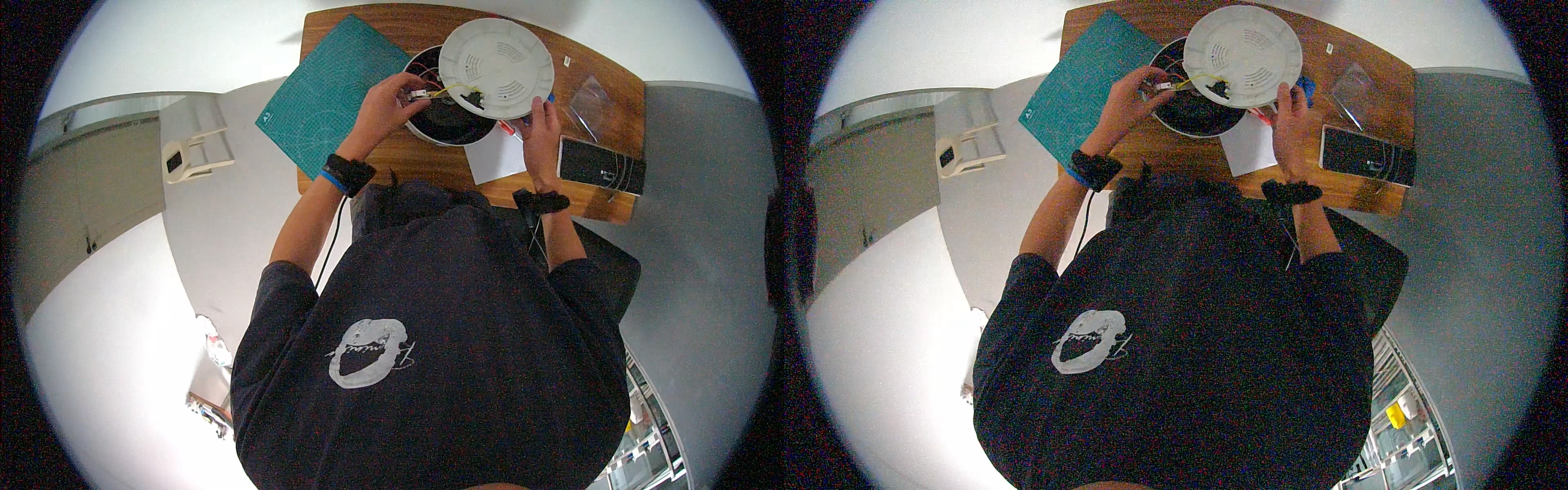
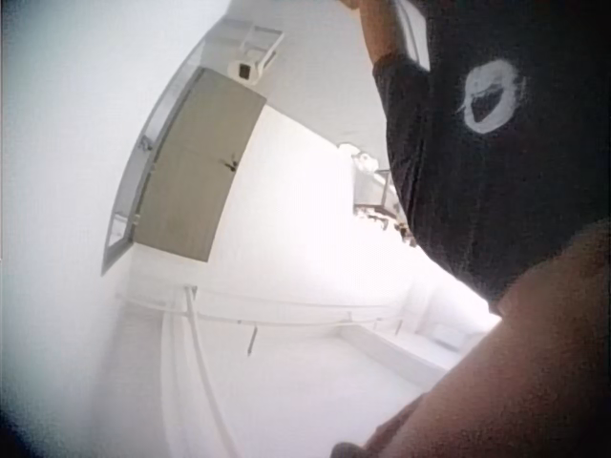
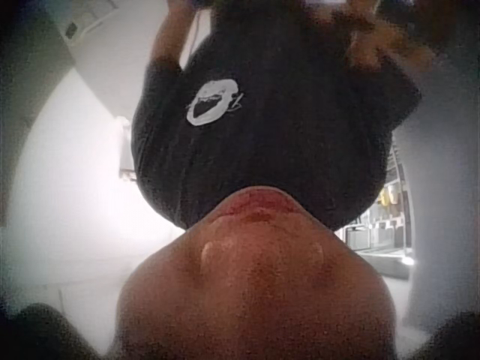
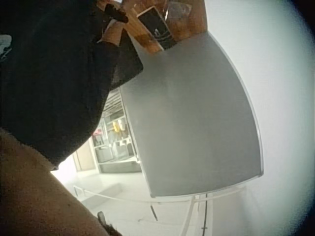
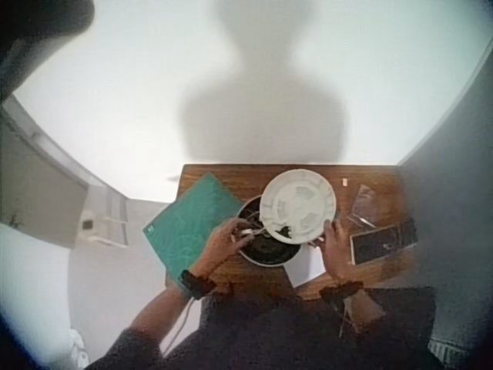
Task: The person opens a white cylindrical device, manipulates internal wires and components, and uses a red-handled tool to adjust parts. They then close the device and wipe its exterior with a blue cloth.
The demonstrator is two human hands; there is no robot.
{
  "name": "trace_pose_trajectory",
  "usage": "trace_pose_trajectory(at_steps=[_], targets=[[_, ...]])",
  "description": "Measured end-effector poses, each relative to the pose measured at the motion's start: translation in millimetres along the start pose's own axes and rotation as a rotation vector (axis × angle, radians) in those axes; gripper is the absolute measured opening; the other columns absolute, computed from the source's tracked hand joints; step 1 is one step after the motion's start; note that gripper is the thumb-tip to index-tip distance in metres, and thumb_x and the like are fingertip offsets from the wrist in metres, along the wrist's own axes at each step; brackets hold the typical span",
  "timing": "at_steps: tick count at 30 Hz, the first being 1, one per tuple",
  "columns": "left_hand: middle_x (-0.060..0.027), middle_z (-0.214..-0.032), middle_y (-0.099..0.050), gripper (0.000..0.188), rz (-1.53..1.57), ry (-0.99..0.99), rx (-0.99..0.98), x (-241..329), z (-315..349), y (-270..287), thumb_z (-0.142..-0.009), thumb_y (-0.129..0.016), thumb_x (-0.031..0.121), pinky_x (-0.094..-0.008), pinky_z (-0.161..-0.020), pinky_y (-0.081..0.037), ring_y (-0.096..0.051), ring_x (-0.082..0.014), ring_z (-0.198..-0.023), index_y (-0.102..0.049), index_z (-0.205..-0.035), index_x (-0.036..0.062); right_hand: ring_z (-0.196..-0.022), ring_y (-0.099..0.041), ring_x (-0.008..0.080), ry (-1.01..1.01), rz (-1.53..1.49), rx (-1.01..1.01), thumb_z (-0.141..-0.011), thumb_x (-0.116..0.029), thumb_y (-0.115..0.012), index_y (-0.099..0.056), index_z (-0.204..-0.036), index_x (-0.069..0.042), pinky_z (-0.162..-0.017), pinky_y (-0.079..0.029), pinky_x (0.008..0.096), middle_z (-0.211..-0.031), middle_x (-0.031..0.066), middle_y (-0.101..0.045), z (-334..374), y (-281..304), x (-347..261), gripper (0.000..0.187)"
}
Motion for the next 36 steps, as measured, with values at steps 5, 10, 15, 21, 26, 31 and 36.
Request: trace_pose_trajectory(at_steps=[5, 10, 15, 21, 26, 31, 36], targets=[[-0.0086, -0.102, -0.073, 0.035, -0.044, 0.040, -0.058, 2, 0, 1, -0.086, -0.087, 0.025, -0.0320, -0.075, -0.057, -0.069, -0.0189, -0.082, -0.075, -0.114, 0.0071, -0.104, -0.070, 0.0222, -0.005, -0.078, -0.004, -0.110, -0.032, -0.055, -0.053, -0.131, 0.003, -0.088, -0.063, 0.0366, -0.120, 0.0140, -0.067, 6, -13, -3, 0.041], [-0.0095, -0.102, -0.072, 0.034, -0.053, 0.074, -0.068, -4, -1, 0, -0.087, -0.086, 0.030, -0.0327, -0.074, -0.057, -0.069, -0.0195, -0.082, -0.077, -0.112, 0.0078, -0.107, -0.068, 0.0219, 0.013, -0.065, -0.004, -0.109, -0.033, -0.057, -0.052, -0.134, 0.001, -0.089, -0.063, 0.0370, -0.121, 0.0128, -0.066, 1, -8, 11, 0.043], [-0.0114, -0.103, -0.071, 0.033, -0.046, 0.125, -0.079, -10, -2, 0, -0.092, -0.081, 0.033, -0.0334, -0.077, -0.057, -0.069, -0.0205, -0.083, -0.078, -0.112, 0.0075, -0.111, -0.067, 0.0219, 0.004, -0.101, -0.001, -0.109, -0.032, -0.056, -0.052, -0.134, 0.000, -0.090, -0.063, 0.0380, -0.125, 0.0120, -0.064, 2, -11, 20, 0.040], [-0.0116, -0.104, -0.072, 0.030, -0.033, 0.140, -0.091, -10, -2, 0, -0.094, -0.079, 0.032, -0.0345, -0.078, -0.057, -0.070, -0.0218, -0.086, -0.077, -0.111, 0.0073, -0.110, -0.067, 0.0218, 0.011, -0.077, 0.000, -0.111, -0.027, -0.052, -0.053, -0.128, 0.002, -0.091, -0.063, 0.0401, -0.125, 0.0125, -0.064, 2, -12, 20, 0.033], [-0.0136, -0.097, -0.071, 0.024, -0.035, 0.130, -0.053, -13, -3, -3, -0.093, -0.078, 0.027, -0.0372, -0.073, -0.057, -0.069, -0.0257, -0.078, -0.078, -0.107, 0.0077, -0.107, -0.067, 0.0198, 0.046, -0.039, -0.024, -0.108, -0.030, -0.060, -0.055, -0.134, -0.002, -0.087, -0.061, 0.0345, -0.124, 0.0102, -0.066, 0, -7, 23, 0.038], [-0.0132, -0.099, -0.070, 0.021, -0.045, 0.146, -0.095, -10, -8, -5, -0.094, -0.075, 0.021, -0.0378, -0.074, -0.057, -0.069, -0.0266, -0.079, -0.076, -0.110, 0.0092, -0.105, -0.066, 0.0180, 0.024, 0.026, -0.042, -0.107, -0.028, -0.062, -0.055, -0.133, 0.000, -0.088, -0.059, 0.0323, -0.121, 0.0100, -0.067, -1, -6, 24, 0.039], [-0.0124, -0.098, -0.067, 0.024, -0.101, 0.103, -0.094, 3, -13, -8, -0.094, -0.077, 0.026, -0.0364, -0.074, -0.057, -0.069, -0.0237, -0.078, -0.077, -0.113, 0.0106, -0.114, -0.065, 0.0190, -0.035, 0.097, -0.031, -0.110, -0.028, -0.055, -0.054, -0.135, 0.002, -0.094, -0.058, 0.0342, -0.126, 0.0108, -0.065, -5, -8, 20, 0.039]])
Point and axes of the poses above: each hand's wrist, its own z-axis away from the middle knuckle, its own y-axis out of the back of the hand, x = y × z, the point moved 3 cm from there along -z, towards the middle knuckle
